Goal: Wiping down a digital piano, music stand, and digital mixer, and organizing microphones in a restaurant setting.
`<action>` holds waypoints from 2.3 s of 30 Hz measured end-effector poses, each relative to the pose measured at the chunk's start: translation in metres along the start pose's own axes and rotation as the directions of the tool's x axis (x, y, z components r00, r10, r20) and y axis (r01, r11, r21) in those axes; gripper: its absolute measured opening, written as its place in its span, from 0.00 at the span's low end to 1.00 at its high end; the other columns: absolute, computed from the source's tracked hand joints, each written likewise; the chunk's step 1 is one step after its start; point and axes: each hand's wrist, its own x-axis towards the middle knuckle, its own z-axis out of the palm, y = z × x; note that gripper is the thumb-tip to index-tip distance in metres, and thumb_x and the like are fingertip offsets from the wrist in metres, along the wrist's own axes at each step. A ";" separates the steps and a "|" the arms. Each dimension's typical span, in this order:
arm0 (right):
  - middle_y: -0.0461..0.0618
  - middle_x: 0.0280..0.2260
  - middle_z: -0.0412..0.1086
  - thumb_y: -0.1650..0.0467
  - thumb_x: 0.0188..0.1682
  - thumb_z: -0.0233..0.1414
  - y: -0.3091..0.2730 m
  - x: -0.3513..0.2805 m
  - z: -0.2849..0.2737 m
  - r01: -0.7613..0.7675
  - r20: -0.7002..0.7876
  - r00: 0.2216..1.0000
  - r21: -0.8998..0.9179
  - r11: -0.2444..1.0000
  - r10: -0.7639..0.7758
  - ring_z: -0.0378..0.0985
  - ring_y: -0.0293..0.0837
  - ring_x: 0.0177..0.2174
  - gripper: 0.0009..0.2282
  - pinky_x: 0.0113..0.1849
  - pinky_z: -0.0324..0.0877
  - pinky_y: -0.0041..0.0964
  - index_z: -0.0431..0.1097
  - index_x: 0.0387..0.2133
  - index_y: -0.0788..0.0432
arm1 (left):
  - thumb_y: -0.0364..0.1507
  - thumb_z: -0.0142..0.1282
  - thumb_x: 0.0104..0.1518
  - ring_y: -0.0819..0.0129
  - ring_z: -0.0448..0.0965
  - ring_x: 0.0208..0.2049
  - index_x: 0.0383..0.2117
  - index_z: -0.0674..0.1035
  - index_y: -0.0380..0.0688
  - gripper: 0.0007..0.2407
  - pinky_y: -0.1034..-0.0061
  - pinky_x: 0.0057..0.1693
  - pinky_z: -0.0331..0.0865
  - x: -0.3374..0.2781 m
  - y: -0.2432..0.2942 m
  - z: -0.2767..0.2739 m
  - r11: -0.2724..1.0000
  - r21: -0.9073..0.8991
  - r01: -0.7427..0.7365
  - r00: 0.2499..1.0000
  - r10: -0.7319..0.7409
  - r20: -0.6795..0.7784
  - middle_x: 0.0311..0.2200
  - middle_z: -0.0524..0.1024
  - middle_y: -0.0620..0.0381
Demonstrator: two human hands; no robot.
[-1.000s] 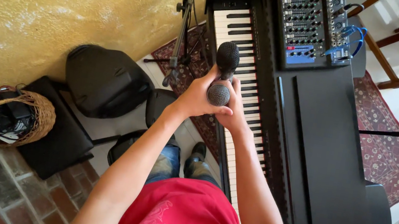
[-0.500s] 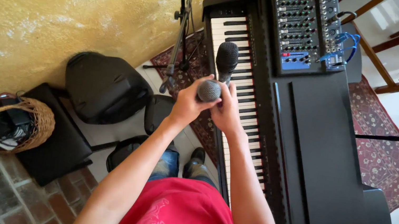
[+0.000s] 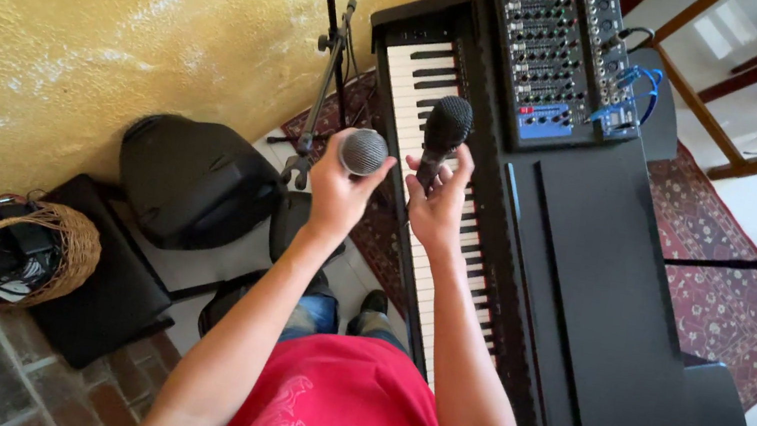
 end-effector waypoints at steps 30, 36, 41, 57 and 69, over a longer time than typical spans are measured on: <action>0.51 0.48 0.74 0.79 0.53 0.59 0.038 0.025 0.058 0.088 -0.014 0.996 -0.091 0.992 -0.090 0.76 0.40 0.47 0.18 0.47 0.75 0.35 0.63 0.55 0.64 | 0.17 0.74 0.55 0.54 0.78 0.62 0.51 0.69 0.36 0.23 0.63 0.68 0.70 0.043 0.003 -0.150 0.960 0.139 -0.244 0.877 0.279 -0.391 0.52 0.78 0.44; 0.51 0.49 0.72 0.79 0.53 0.57 0.038 0.028 0.083 0.072 -0.040 0.996 -0.039 0.997 -0.074 0.74 0.39 0.49 0.19 0.48 0.76 0.35 0.60 0.56 0.63 | 0.18 0.73 0.54 0.52 0.75 0.64 0.50 0.70 0.36 0.22 0.65 0.64 0.72 0.050 -0.019 -0.174 0.959 0.179 -0.222 0.906 0.270 -0.325 0.50 0.78 0.43; 0.52 0.49 0.73 0.80 0.54 0.57 0.024 0.031 0.102 0.100 -0.091 0.990 -0.087 0.991 -0.108 0.77 0.40 0.45 0.17 0.46 0.77 0.35 0.61 0.54 0.63 | 0.21 0.73 0.55 0.53 0.78 0.61 0.48 0.70 0.37 0.21 0.67 0.64 0.73 0.062 -0.031 -0.166 0.978 -0.002 -0.211 0.942 0.203 -0.269 0.50 0.80 0.46; 0.49 0.47 0.72 0.80 0.56 0.57 -0.007 0.068 0.115 0.156 -0.086 0.979 -0.257 0.954 -0.183 0.72 0.38 0.46 0.13 0.51 0.67 0.33 0.69 0.54 0.64 | 0.19 0.70 0.55 0.54 0.77 0.62 0.48 0.73 0.36 0.18 0.68 0.62 0.75 0.114 -0.043 -0.095 0.972 -0.083 -0.221 0.974 0.223 0.026 0.52 0.79 0.42; 0.48 0.45 0.75 0.78 0.55 0.56 0.010 0.147 0.108 0.166 -0.083 0.979 -0.203 0.965 -0.186 0.76 0.37 0.43 0.13 0.51 0.70 0.34 0.69 0.52 0.63 | 0.21 0.72 0.53 0.57 0.80 0.58 0.47 0.73 0.37 0.19 0.69 0.59 0.75 0.191 -0.065 -0.037 0.987 -0.091 -0.136 0.991 0.136 -0.007 0.54 0.77 0.39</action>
